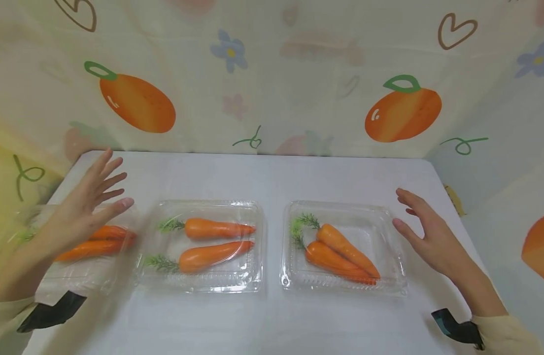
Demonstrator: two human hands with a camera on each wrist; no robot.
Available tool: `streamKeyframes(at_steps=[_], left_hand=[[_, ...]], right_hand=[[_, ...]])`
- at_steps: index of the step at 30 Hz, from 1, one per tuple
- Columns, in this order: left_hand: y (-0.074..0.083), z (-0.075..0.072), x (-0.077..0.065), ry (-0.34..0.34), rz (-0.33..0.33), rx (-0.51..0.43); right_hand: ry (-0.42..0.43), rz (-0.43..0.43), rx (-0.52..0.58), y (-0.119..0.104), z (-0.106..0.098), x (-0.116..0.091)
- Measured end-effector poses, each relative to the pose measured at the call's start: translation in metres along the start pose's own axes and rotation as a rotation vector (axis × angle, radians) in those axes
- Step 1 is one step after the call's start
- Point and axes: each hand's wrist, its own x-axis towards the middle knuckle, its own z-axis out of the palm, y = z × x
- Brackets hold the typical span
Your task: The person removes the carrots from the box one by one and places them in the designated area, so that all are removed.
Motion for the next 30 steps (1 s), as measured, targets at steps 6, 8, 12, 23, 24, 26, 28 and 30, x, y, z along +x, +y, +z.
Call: streamKeyframes(at_steps=[6,8,12,23,24,26,28,30], left_hand=[[0.008,0.012,-0.005,-0.020,0.030,-0.041],[0.012,0.016,-0.007,-0.033,0.050,-0.067],[0.021,0.023,-0.010,-0.041,0.082,-0.090],[0.029,0.034,-0.013,-0.045,0.111,-0.096],[0.029,0.035,-0.013,-0.046,0.113,-0.094],[0.030,0.037,-0.012,-0.043,0.116,-0.095],[0.031,0.039,-0.011,-0.037,0.118,-0.097],[0.032,0.040,-0.010,-0.031,0.123,-0.102]], right_hand=[[-0.017,0.013,-0.030,-0.005,0.003,-0.003],[-0.029,0.017,-0.021,-0.006,0.003,-0.004],[-0.054,0.037,0.006,-0.009,0.004,-0.008],[-0.065,0.074,0.026,-0.014,0.008,-0.013],[-0.063,0.074,0.026,-0.014,0.009,-0.013],[-0.057,0.073,0.035,-0.014,0.010,-0.014],[-0.050,0.065,0.052,-0.015,0.011,-0.015],[-0.039,0.064,0.067,-0.015,0.012,-0.016]])
